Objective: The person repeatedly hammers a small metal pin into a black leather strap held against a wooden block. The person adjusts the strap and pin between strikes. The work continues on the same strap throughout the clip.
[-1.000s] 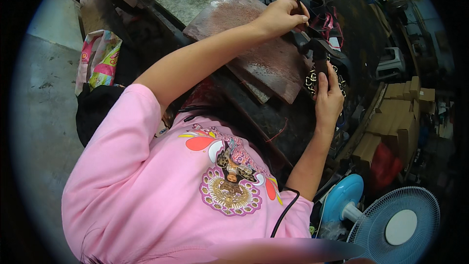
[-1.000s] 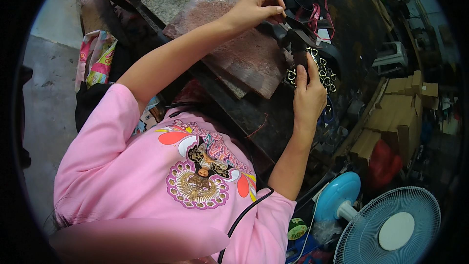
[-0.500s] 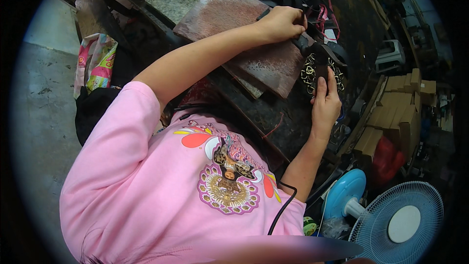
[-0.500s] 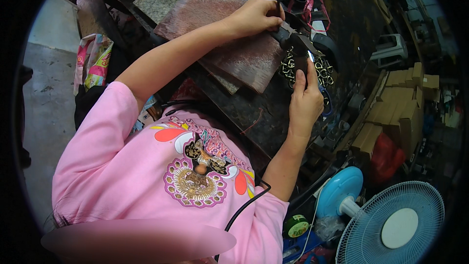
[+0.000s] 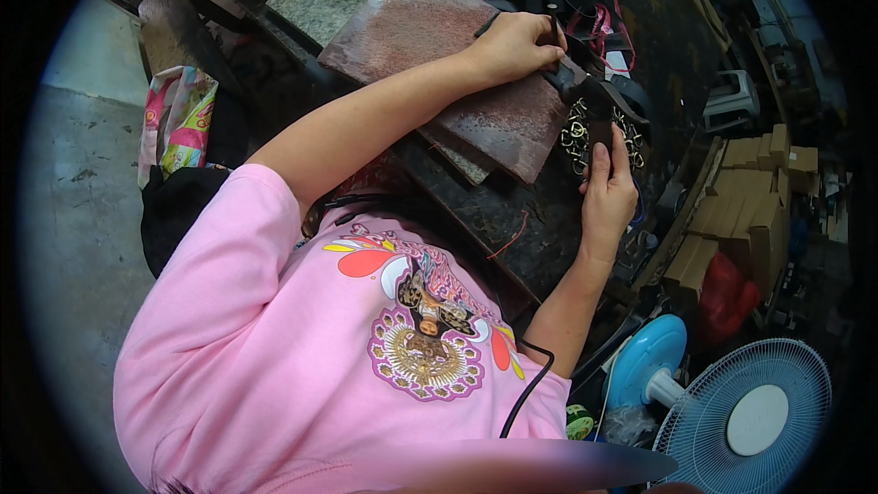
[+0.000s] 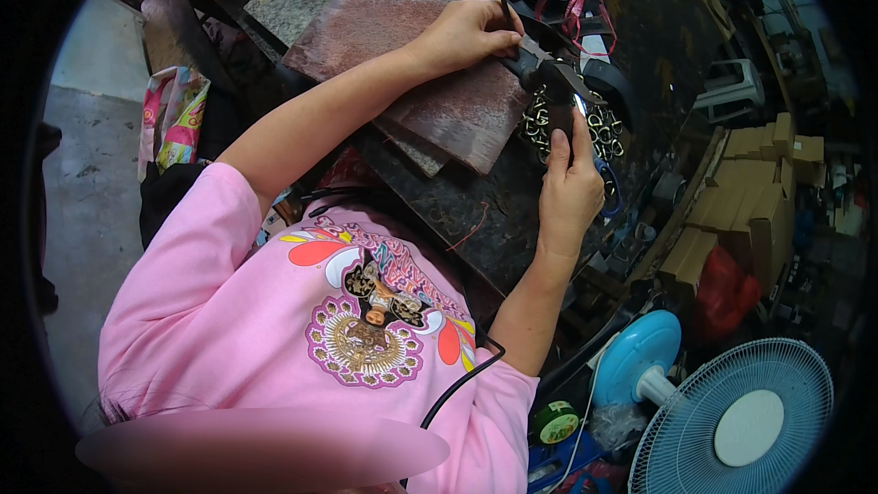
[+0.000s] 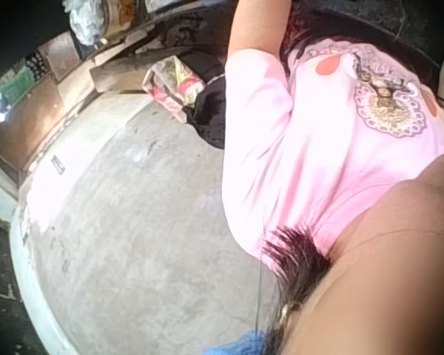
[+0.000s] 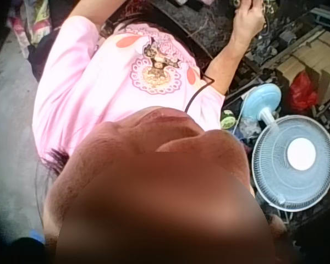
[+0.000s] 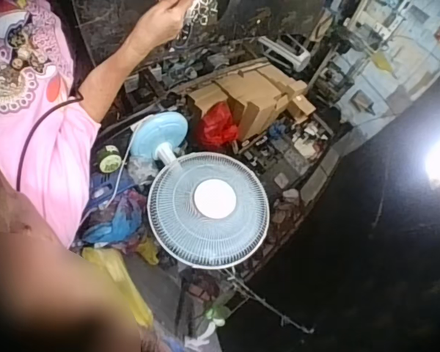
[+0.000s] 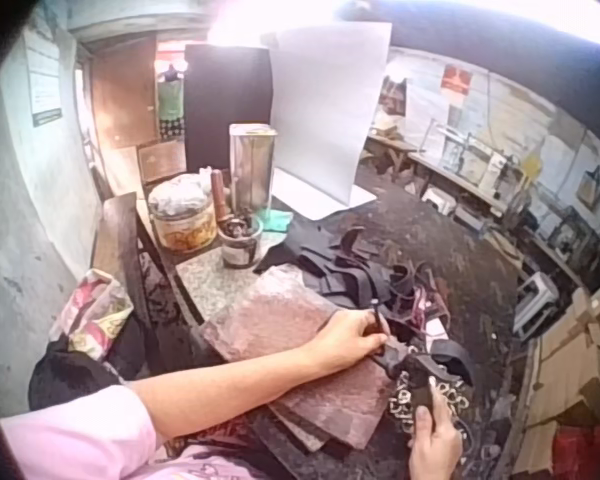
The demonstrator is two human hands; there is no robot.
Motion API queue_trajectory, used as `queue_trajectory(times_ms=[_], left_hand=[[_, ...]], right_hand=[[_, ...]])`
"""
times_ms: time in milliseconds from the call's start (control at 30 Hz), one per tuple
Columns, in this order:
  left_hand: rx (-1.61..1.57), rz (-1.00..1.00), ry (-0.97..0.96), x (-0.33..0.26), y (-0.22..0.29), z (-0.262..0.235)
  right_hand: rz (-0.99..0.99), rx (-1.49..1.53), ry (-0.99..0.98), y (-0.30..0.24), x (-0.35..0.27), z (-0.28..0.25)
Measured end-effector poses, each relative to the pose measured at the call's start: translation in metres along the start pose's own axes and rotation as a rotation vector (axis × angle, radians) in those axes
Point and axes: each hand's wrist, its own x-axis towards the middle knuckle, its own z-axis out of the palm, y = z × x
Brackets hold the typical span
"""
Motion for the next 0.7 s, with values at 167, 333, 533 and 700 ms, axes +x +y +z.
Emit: queue_trajectory(times_ms=[167,333,533,700], left_hand=[[0.187,0.108,-0.005,-0.002,0.003,0.001],[0.366,0.326,0.011,0.0,0.007,0.009],[0.503,0.425,-0.031,0.001,0.006,0.017],[0.527,0.391,-0.058,0.0,0.008,0.016]], right_hand=[[-0.015,-0.012,-0.003,0.034,0.003,0.009],[-0.168,0.045,-0.01,0.004,0.01,-0.018],[-0.687,0.597,0.606,-0.093,0.006,-0.086],[-0.372,-0.117,0.172,-0.074,0.009,-0.055]])
